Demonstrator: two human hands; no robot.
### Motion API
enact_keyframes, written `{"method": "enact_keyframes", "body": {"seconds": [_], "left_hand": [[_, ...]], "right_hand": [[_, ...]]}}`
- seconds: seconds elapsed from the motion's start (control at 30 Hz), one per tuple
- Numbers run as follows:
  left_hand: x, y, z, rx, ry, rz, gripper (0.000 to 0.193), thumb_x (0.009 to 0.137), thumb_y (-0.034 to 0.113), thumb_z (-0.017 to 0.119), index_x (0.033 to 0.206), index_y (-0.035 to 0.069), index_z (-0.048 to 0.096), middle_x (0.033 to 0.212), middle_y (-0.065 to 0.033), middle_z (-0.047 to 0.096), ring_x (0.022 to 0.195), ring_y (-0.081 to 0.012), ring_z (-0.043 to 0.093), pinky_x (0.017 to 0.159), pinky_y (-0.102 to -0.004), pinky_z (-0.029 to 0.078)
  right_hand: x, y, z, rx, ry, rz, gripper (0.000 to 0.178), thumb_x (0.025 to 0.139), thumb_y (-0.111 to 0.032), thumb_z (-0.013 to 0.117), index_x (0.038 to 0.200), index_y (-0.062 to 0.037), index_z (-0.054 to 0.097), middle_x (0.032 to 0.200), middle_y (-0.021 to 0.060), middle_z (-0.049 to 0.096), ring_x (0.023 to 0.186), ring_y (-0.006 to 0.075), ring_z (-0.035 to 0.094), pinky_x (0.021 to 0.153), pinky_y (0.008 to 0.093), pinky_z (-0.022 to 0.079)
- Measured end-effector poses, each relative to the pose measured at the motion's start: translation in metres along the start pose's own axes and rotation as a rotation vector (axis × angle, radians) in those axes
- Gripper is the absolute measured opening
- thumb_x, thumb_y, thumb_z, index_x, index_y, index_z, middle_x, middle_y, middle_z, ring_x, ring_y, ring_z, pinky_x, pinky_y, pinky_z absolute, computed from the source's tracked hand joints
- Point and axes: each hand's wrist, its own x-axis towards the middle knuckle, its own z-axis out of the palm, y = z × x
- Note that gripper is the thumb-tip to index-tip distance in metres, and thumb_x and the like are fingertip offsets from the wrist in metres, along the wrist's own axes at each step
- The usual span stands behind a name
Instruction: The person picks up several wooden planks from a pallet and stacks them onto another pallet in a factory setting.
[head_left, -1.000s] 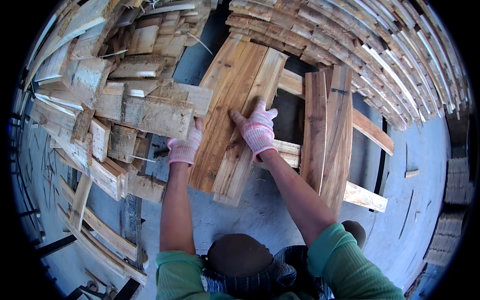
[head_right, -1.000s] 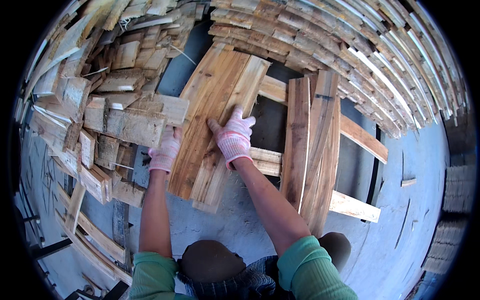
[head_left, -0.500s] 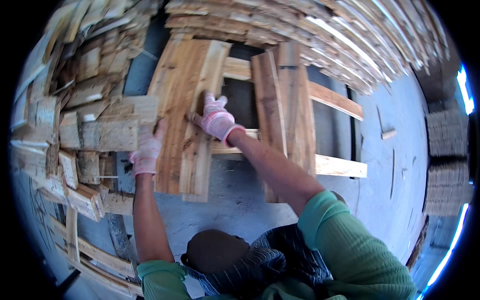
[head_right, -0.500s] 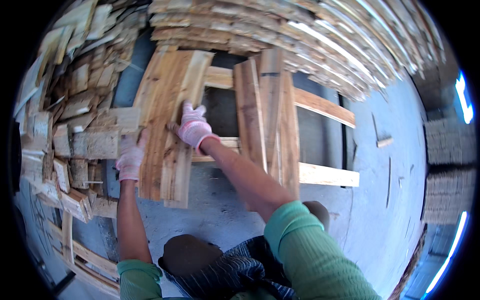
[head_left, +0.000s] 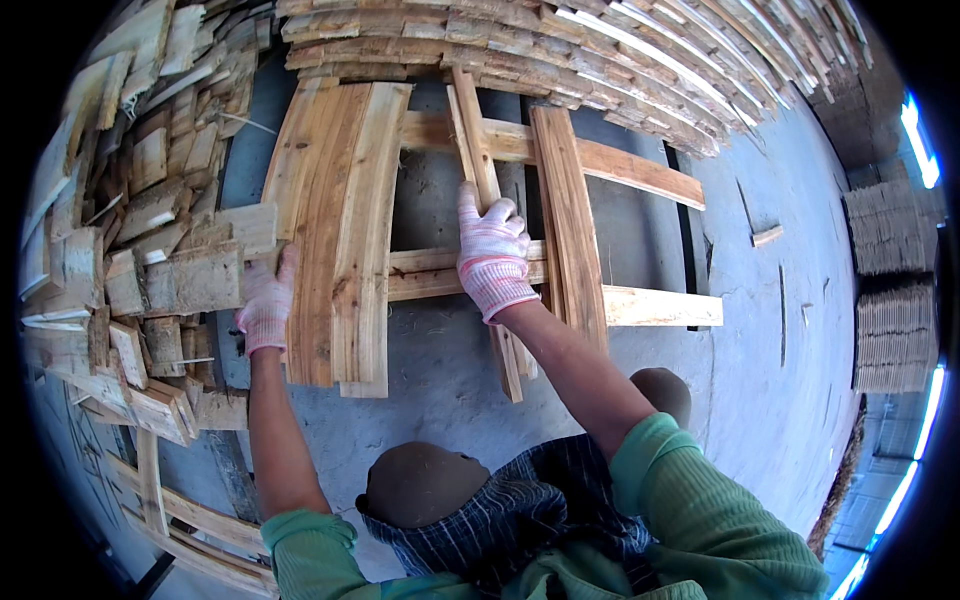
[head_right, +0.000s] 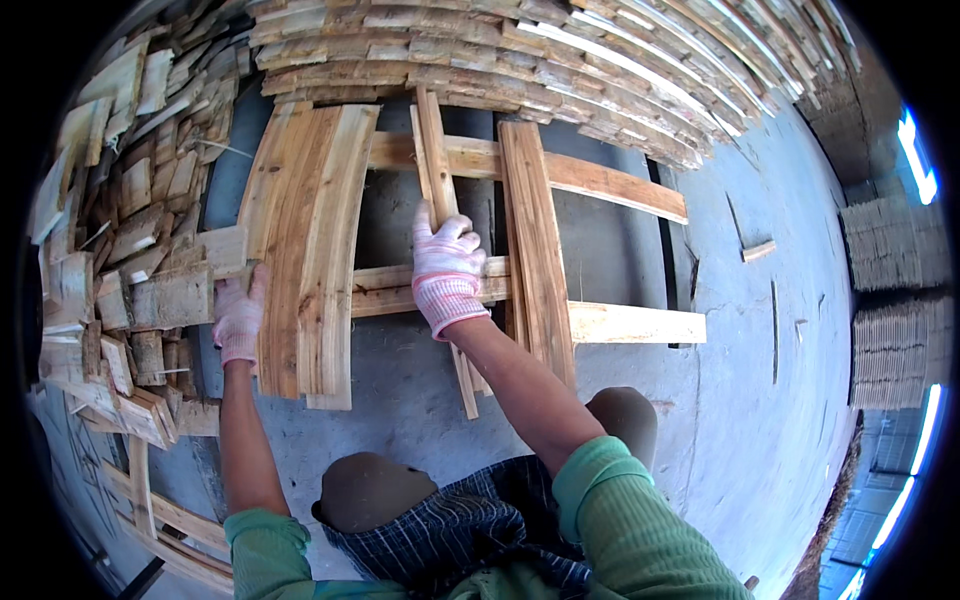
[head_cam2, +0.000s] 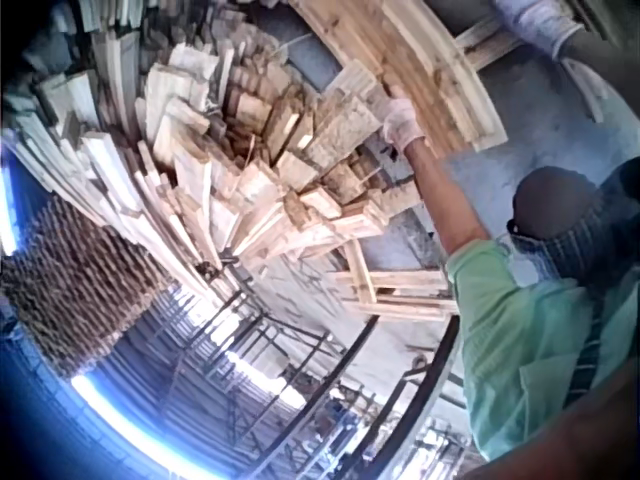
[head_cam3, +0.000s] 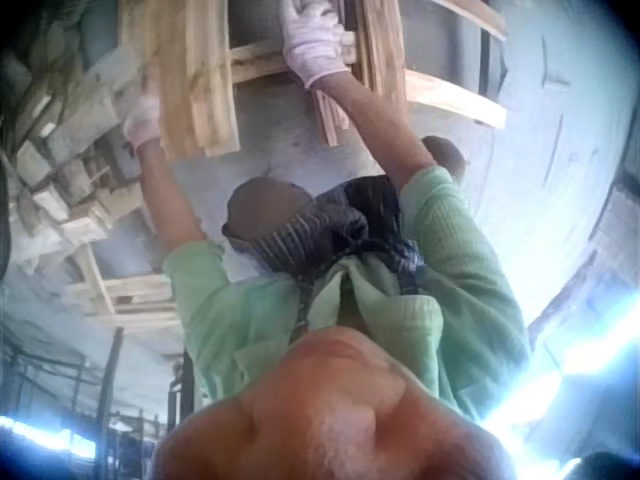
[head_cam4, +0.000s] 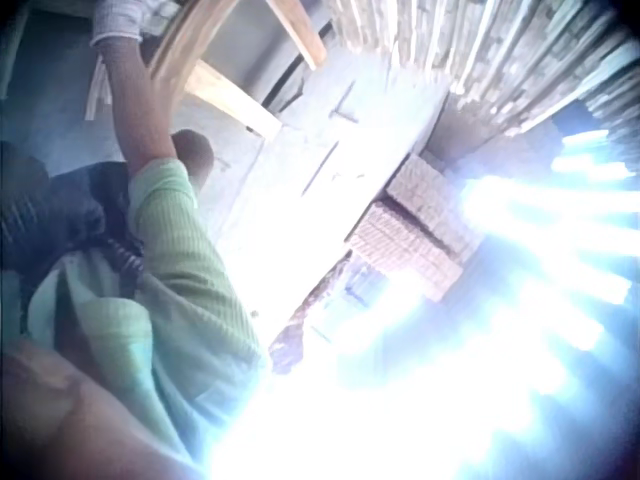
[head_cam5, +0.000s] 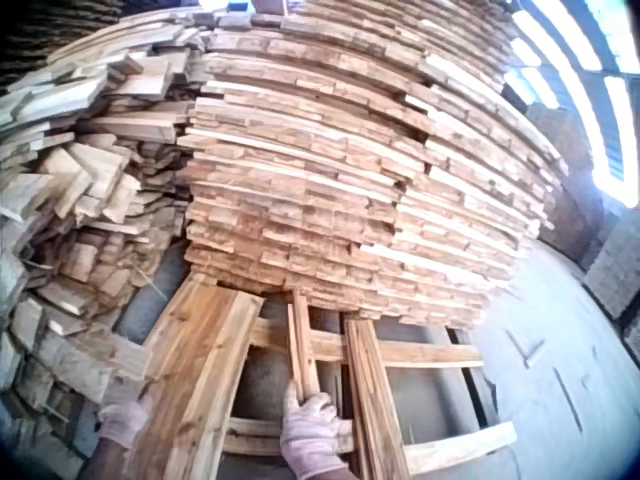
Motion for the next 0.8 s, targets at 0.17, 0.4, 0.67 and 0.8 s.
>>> {"method": "enact_keyframes", "body": {"seconds": [0.17, 0.4, 0.67, 0.8], "left_hand": [[0.005, -0.026, 0.0, 0.111, 0.081, 0.005, 0.089, 0.094, 0.07, 0.051, 0.149, 0.001, 0.042, 0.15, -0.03, 0.044, 0.137, -0.0465, 0.043, 0.115, -0.0499, 0.037], [0.004, -0.006, -0.005, 0.078, -0.134, -0.1, 0.086, 0.094, 0.069, 0.051, 0.146, 0.001, 0.046, 0.149, -0.0292, 0.046, 0.136, -0.0448, 0.045, 0.116, -0.0455, 0.037], [0.0, -0.001, -0.018, -0.028, -0.156, -0.09, 0.089, 0.094, 0.072, 0.047, 0.144, -0.001, 0.05, 0.147, -0.029, 0.048, 0.14, -0.0415, 0.043, 0.117, -0.0458, 0.034], [0.001, 0.014, -0.021, -0.106, -0.176, -0.077, 0.09, 0.094, 0.071, 0.047, 0.144, -0.003, 0.049, 0.149, -0.0297, 0.046, 0.14, -0.0425, 0.043, 0.117, -0.0462, 0.034]], "right_hand": [[0.016, 0.032, -0.018, 0.767, -0.145, 0.02, 0.089, 0.087, -0.008, 0.068, 0.161, -0.018, 0.02, 0.127, 0.0266, 0.046, 0.113, 0.0469, 0.057, 0.098, 0.0452, 0.052], [0.038, 0.02, -0.005, 0.444, -0.191, 0.013, 0.104, 0.083, -0.048, 0.075, 0.162, -0.0152, 0.014, 0.148, 0.0302, 0.039, 0.136, 0.0496, 0.043, 0.11, 0.0553, 0.042], [0.01, -0.054, -0.022, 0.634, -0.265, 0.027, 0.091, 0.087, -0.041, 0.072, 0.157, -0.0118, 0.023, 0.132, 0.0362, 0.041, 0.112, 0.0526, 0.059, 0.09, 0.0524, 0.055], [0.008, -0.074, -0.025, 0.699, -0.264, 0.042, 0.09, 0.087, -0.042, 0.072, 0.156, -0.011, 0.024, 0.132, 0.0383, 0.041, 0.114, 0.055, 0.057, 0.093, 0.0549, 0.052]]}}
